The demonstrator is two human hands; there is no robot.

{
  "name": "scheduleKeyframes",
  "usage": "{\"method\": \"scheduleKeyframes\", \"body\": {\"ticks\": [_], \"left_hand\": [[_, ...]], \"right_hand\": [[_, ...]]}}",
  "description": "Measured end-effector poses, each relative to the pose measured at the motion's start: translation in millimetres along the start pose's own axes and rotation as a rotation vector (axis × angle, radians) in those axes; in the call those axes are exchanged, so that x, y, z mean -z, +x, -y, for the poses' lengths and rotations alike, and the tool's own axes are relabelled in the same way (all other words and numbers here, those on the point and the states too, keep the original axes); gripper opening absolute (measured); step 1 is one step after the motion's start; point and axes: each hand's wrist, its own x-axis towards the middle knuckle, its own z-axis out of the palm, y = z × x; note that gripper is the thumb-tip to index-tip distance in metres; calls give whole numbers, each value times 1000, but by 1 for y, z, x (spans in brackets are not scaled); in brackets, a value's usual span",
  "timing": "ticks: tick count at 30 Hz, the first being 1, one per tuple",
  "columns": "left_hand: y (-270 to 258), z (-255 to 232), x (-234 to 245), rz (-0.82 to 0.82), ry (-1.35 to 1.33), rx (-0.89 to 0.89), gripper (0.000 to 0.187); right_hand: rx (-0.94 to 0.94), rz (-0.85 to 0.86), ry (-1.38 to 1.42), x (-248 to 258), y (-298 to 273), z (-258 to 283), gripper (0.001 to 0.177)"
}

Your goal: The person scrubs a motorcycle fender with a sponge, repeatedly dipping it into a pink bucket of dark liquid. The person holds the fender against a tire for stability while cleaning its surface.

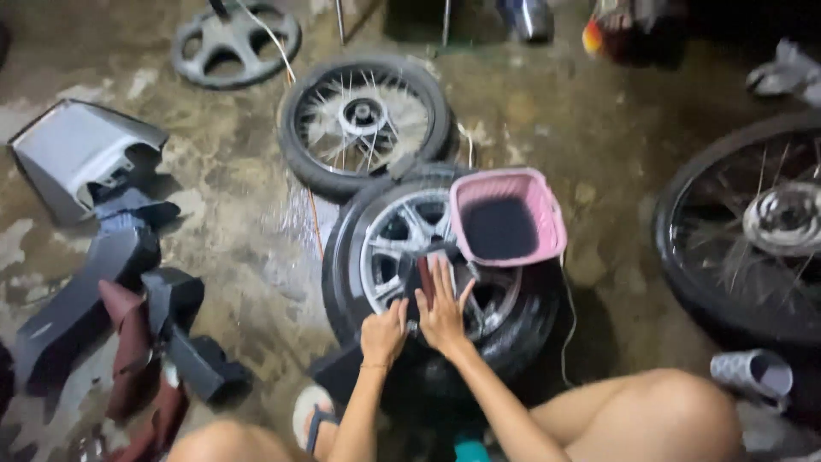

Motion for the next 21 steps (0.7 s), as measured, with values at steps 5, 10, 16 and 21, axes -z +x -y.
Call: {"method": "scheduleKeyframes", "body": {"ticks": [5, 10, 16, 21], "left_hand": [[2, -1, -4, 13, -1, 30, 36], [2, 0, -4, 23, 19, 25, 34], [6, 0, -2, 70, -28, 24, 42], [9, 0, 6, 100, -84, 38, 46]], "right_hand": [[-26, -25, 6, -6, 9, 3, 64], [-15, -89, -74, -19, 1, 6, 64], [-71, -183, -142, -27, -46, 12, 60], [-48, -76, -188, -22, -96, 9, 66]]}}
